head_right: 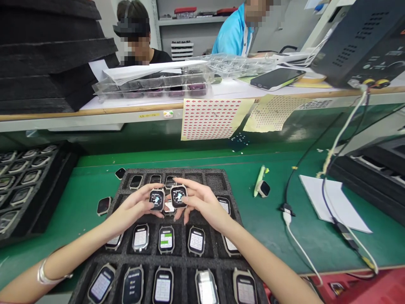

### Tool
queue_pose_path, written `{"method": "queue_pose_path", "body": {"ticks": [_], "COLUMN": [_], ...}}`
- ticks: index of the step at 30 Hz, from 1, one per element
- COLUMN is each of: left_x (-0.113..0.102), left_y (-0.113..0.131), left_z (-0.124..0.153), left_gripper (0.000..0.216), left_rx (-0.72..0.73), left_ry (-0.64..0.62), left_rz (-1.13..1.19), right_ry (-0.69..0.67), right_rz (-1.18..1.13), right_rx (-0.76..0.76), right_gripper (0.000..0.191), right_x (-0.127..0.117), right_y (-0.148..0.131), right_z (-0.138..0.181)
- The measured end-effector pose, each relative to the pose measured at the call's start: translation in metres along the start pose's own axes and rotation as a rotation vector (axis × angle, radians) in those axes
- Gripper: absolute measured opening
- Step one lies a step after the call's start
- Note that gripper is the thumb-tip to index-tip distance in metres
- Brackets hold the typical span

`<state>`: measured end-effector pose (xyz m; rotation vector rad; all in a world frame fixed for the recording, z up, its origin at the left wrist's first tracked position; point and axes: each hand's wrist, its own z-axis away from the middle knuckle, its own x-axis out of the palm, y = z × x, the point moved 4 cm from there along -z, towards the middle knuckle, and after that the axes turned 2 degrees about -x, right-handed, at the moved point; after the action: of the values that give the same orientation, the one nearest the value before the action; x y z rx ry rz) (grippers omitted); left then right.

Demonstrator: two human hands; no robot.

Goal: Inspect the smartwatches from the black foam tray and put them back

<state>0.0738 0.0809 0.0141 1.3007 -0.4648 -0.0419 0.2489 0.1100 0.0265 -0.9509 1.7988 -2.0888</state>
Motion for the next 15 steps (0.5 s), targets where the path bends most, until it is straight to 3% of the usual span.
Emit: {"method": "queue_pose_path", "body": {"ticks": [12,15], "left_x": [0.0023,0.0009], "left_y": [0.003,0.0033], "left_z": [-0.0001,-0.0007], "left_gripper": [0.038,0.038], "left_rx": [0.051,0.1], "left_ry": [-0.018,0.046], "left_rz": [-0.121,-0.232], "right_ry": [-0.025,-0.062], "right_rz": [0.015,-0.004], "right_rx": [-0.027,-0.053], "right_gripper": [0.044,0.04], "right_x": [0.0028,0.0044], "right_y": [-0.0039,-0.0055], "right_z": [0.0005,0.0]}}
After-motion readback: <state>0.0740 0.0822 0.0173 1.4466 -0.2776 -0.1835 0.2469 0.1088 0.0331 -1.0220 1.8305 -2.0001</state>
